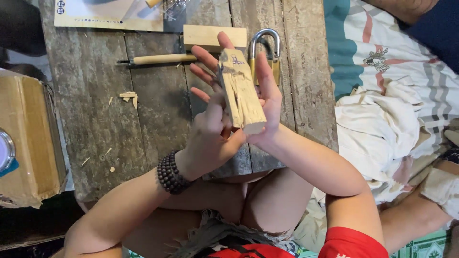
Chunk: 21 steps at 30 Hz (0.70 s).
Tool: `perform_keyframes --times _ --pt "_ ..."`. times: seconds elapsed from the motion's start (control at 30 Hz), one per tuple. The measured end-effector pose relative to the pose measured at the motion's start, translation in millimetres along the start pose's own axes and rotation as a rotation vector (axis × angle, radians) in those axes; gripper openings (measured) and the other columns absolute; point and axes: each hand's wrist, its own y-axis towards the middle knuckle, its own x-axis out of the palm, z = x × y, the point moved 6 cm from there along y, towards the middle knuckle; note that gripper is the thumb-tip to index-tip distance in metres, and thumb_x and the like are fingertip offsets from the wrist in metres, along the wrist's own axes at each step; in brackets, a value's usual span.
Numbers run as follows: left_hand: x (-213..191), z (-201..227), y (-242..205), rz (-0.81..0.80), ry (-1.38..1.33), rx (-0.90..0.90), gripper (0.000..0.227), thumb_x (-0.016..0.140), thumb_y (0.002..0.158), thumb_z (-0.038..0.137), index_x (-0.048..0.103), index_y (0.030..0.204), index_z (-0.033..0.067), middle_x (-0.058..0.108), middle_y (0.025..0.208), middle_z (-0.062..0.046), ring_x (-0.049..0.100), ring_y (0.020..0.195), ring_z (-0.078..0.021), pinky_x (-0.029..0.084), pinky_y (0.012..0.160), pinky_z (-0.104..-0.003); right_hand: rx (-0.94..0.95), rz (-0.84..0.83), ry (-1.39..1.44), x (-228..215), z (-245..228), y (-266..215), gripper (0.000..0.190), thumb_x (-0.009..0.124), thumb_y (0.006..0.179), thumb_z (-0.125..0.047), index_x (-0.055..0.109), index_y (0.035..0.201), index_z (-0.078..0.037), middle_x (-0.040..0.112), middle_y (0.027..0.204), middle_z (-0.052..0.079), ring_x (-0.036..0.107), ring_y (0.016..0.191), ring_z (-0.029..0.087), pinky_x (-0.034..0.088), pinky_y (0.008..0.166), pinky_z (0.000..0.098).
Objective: Refining and carving a small wooden block using a hand chisel on a makeshift wooden workspace.
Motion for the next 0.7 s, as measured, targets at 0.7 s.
perform_keyframes --times 0.7 --pt "-2.5 3.0 -3.8 0.138 -0.079 -0.065 0.058 0.071 0.079 -0.004 0.048 0.133 -0.0094 0.062 0.066 -0.002 0.051 0.047 -0.0089 0.04 0.044 -0.024 0.022 0.035 -0.098 7.8 4.0 -0.4 0.079 0.038 0.1 -0.056 0.021 0.171 -0.025 0.036 0.165 0.018 0.043 0.144 0.03 0.042 0.118 0.0529"
